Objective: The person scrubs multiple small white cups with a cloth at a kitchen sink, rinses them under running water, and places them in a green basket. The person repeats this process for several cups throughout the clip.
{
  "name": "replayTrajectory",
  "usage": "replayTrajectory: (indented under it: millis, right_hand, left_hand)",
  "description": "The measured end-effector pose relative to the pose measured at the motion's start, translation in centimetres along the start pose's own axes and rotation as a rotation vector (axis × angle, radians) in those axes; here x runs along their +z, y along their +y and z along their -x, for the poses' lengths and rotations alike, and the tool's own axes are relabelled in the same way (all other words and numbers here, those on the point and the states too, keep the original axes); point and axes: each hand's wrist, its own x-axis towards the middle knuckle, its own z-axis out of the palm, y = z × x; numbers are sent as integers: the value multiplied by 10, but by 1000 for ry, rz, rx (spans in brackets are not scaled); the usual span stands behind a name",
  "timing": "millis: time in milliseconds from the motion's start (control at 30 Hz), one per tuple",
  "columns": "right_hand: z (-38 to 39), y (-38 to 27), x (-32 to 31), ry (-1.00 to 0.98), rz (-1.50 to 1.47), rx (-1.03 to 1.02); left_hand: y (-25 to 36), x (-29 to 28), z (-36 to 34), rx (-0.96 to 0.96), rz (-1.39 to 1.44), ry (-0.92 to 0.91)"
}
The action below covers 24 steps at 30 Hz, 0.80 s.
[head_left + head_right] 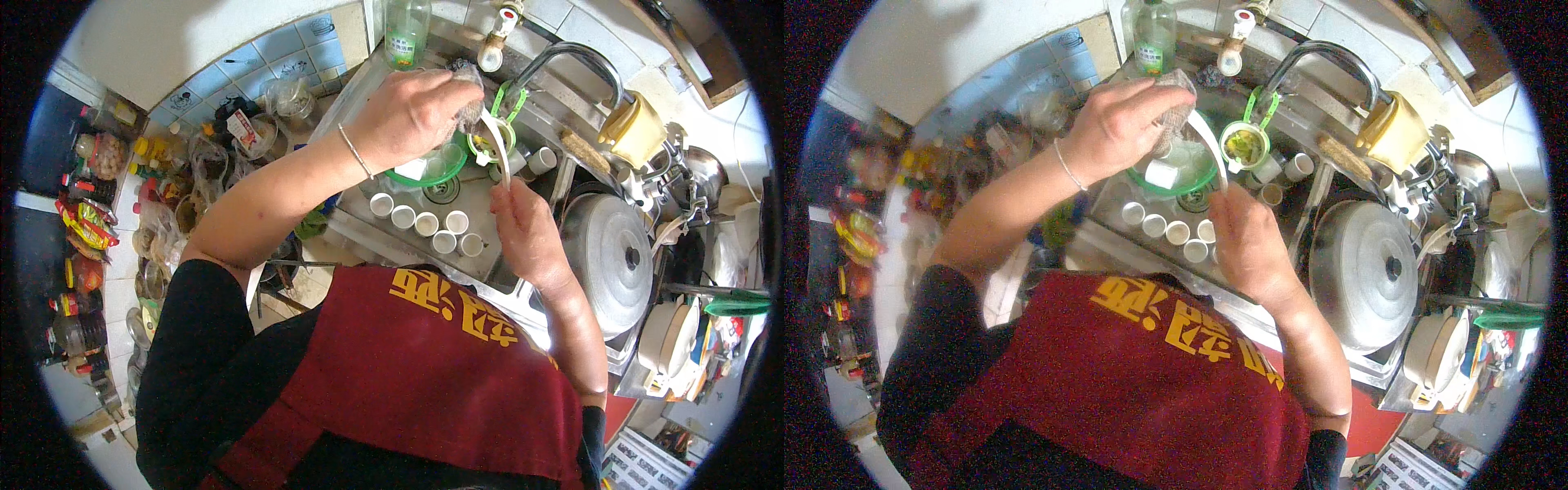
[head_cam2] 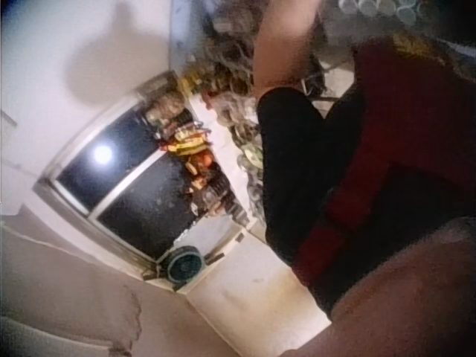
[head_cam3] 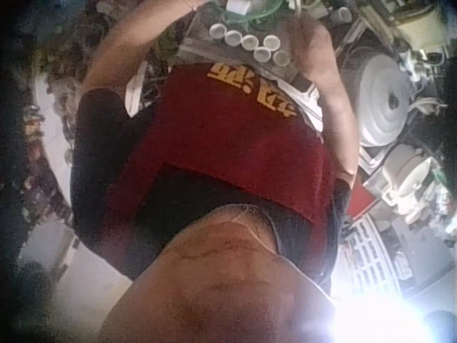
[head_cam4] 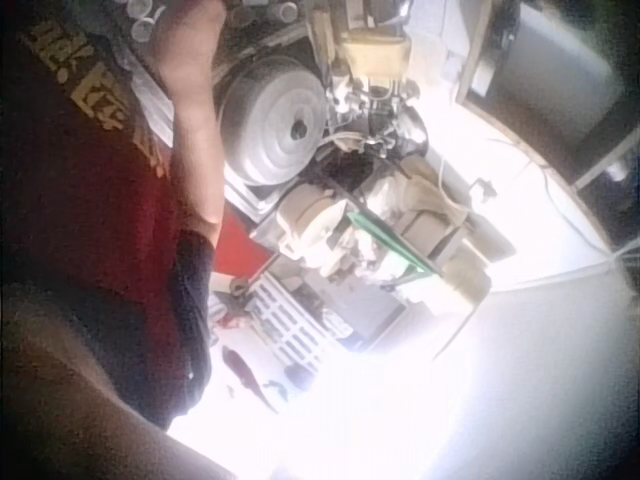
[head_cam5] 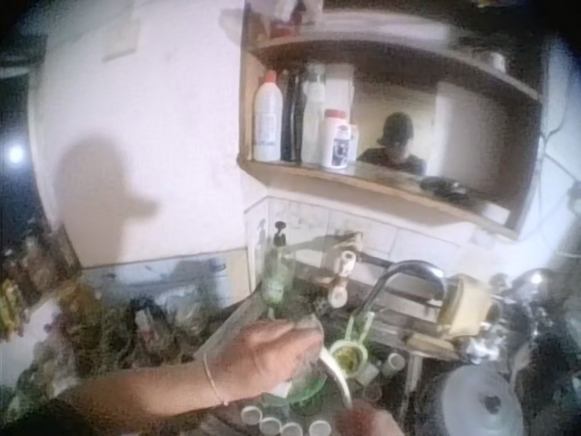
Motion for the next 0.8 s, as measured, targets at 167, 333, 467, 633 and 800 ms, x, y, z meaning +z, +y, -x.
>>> replayTrajectory:
  millis: [167,333,467,633,800]
  right_hand:
    - [-4,-2,2,35,423,-121]
    - [-11,-24,-7,16,741,-190]
    - [-11,-28,-19,-5,771,-249]
    - [-9,-34,-27,-17,749,-250]
    - [-7,-32,-29,-2,711,-247]
  left_hand:
    - [6,1,-6,386,-123,-82]
    - [20,3,-14,494,-118,-289]
    - [3,-7,-26,461,-62,-470]
    - [-2,-21,-33,387,32,-542]
    - [-1,-25,-29,316,26,-455]
